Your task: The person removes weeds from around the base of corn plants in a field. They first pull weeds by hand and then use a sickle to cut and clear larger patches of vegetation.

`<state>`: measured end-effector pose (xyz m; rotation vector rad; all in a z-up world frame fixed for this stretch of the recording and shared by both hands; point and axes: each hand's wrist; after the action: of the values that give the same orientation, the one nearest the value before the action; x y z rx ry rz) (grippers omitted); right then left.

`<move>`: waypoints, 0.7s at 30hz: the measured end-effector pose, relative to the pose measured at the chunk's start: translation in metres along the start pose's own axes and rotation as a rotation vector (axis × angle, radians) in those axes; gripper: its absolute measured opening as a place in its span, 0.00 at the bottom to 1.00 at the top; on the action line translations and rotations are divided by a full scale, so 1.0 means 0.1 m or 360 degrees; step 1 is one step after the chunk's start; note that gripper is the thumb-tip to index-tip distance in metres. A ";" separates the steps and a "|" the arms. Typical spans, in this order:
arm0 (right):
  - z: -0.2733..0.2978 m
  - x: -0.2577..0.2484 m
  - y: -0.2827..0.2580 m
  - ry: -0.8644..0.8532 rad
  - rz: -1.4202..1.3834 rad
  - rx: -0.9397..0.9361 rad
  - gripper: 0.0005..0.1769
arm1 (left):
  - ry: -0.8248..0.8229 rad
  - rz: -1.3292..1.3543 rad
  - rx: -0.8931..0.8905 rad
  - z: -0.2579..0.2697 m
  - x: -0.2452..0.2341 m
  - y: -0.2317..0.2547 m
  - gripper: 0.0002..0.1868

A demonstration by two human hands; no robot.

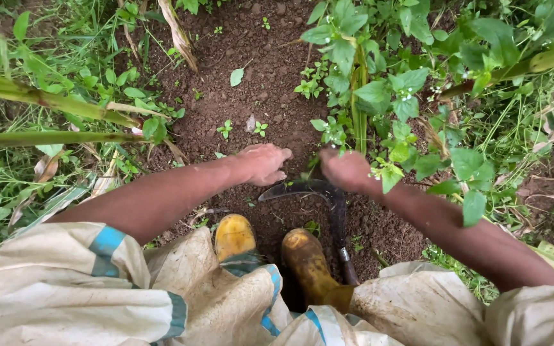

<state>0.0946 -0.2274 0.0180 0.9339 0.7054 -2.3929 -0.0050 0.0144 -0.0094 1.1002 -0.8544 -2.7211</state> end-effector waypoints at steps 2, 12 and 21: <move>-0.05 0.00 0.04 0.0117 -0.0230 0.0121 0.20 | 0.0014 -0.0009 -0.0007 0.01 -0.01 0.01 0.26; -0.76 1.10 0.65 0.0236 0.0830 -0.0254 0.19 | 0.0002 -0.0046 -0.0057 -0.01 0.03 -0.05 0.26; -0.05 0.27 -0.21 0.0271 0.0217 -0.0422 0.18 | 0.0056 -0.0178 -0.0358 -0.02 0.11 -0.19 0.18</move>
<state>0.0667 -0.2151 0.0019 1.0426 0.9626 -2.0577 -0.0090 0.0266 -0.0275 1.1754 -0.4797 -2.7911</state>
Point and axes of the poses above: each hand's wrist, its own z-axis away from the middle knuckle, its own x-axis out of the palm, y = z × x, and after that the axes turned 1 degree about x, right-handed
